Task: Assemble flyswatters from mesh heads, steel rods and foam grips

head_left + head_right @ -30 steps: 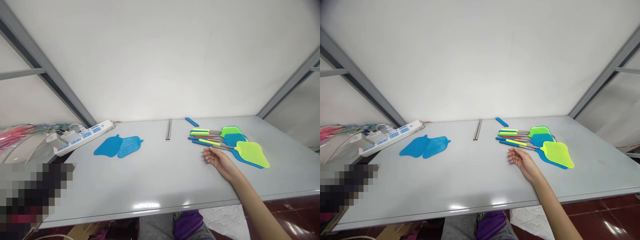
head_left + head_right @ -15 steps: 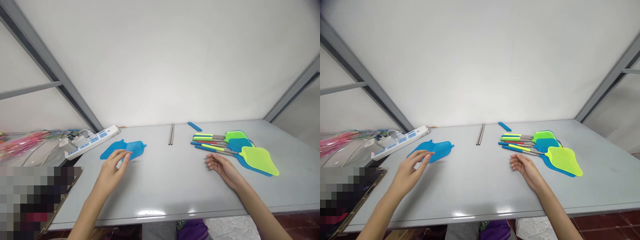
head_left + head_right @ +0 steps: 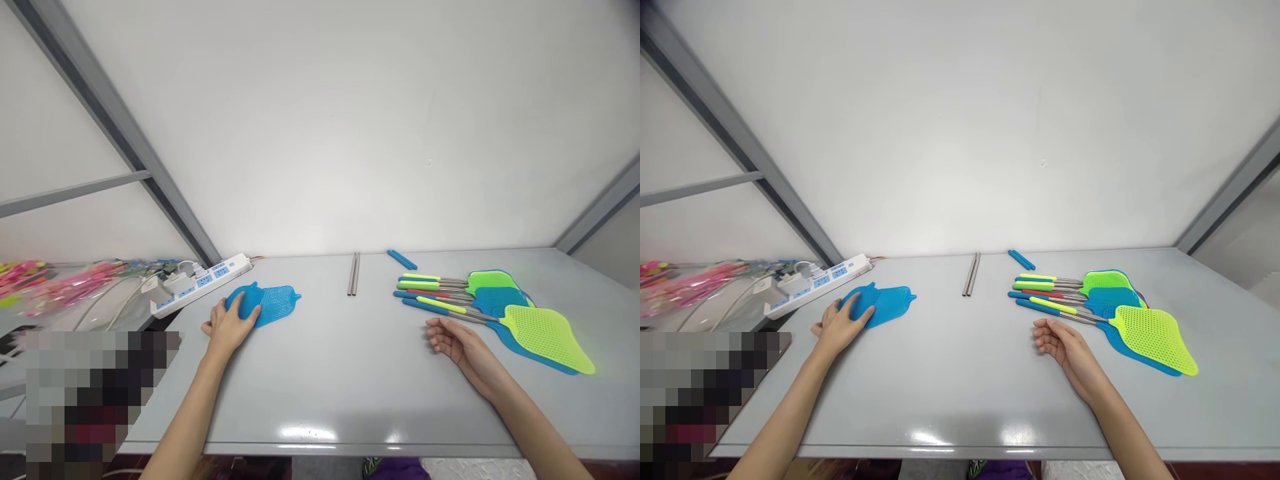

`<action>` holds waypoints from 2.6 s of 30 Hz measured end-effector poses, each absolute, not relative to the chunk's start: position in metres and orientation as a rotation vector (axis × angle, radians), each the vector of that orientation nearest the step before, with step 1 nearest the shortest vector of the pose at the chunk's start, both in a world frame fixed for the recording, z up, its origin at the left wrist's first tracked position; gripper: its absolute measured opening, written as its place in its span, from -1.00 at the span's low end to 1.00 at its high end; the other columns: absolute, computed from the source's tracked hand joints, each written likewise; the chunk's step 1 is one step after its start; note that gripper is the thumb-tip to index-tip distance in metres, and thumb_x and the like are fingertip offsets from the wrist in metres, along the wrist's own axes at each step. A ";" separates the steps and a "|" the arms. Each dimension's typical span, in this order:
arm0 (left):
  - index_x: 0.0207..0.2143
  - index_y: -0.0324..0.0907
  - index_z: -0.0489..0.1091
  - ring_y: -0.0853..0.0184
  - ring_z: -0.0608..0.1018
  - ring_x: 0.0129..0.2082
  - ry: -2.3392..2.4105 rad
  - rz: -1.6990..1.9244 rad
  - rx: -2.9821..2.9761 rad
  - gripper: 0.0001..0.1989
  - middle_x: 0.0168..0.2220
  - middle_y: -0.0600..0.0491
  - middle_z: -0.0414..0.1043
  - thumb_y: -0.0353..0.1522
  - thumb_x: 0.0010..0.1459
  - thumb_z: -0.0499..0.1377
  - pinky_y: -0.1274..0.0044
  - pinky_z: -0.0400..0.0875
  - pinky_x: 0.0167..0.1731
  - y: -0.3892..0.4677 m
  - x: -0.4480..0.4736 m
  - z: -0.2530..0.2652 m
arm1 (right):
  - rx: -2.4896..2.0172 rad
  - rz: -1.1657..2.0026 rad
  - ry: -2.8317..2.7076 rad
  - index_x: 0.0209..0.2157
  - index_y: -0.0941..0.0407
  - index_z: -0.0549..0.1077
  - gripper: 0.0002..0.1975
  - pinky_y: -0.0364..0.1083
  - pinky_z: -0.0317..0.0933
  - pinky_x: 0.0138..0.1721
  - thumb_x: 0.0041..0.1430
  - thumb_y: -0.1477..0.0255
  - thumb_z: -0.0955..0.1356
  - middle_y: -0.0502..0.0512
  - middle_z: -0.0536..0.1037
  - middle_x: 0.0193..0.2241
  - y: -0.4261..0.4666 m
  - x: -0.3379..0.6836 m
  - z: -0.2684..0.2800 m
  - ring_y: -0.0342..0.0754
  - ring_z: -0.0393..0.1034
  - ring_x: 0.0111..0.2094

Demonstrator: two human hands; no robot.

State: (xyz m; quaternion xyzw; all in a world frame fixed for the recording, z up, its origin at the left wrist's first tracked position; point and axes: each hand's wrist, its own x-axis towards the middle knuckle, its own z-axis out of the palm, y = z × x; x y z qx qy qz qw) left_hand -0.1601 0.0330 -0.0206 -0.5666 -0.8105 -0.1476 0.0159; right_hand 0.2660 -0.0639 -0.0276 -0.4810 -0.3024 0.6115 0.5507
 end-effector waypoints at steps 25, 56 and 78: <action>-0.20 -0.14 0.31 0.17 0.41 -0.23 -2.357 -0.720 -2.042 -0.50 -0.29 -0.01 0.42 -0.02 -0.08 -0.05 0.42 0.22 -0.23 0.014 -0.130 -0.005 | -1.166 1.432 -0.708 -0.37 0.16 0.44 -0.78 -0.16 0.27 -0.46 -0.01 0.32 0.29 0.12 0.45 -0.46 -0.063 0.265 -0.029 -0.12 0.31 -0.48; -0.63 -0.24 0.30 0.49 0.26 -0.65 -1.973 -1.815 -1.874 -0.72 -0.70 0.17 0.18 -0.24 -0.01 0.05 0.67 0.21 -0.63 0.001 -0.118 -0.012 | -1.190 1.419 -0.690 -0.36 0.19 0.42 -0.76 -0.20 0.27 -0.43 0.01 0.32 0.28 0.12 0.45 -0.46 -0.063 0.265 -0.029 -0.15 0.30 -0.45; -0.27 -0.15 0.35 0.38 0.38 -0.46 -2.140 -1.476 -2.401 -0.70 -0.41 0.11 0.38 -0.19 -0.01 0.03 0.61 0.26 -0.48 0.003 -0.104 -0.012 | -1.169 1.422 -0.695 -0.35 0.19 0.43 -0.76 -0.20 0.27 -0.43 0.02 0.31 0.27 0.12 0.44 -0.46 -0.063 0.266 -0.031 -0.15 0.30 -0.45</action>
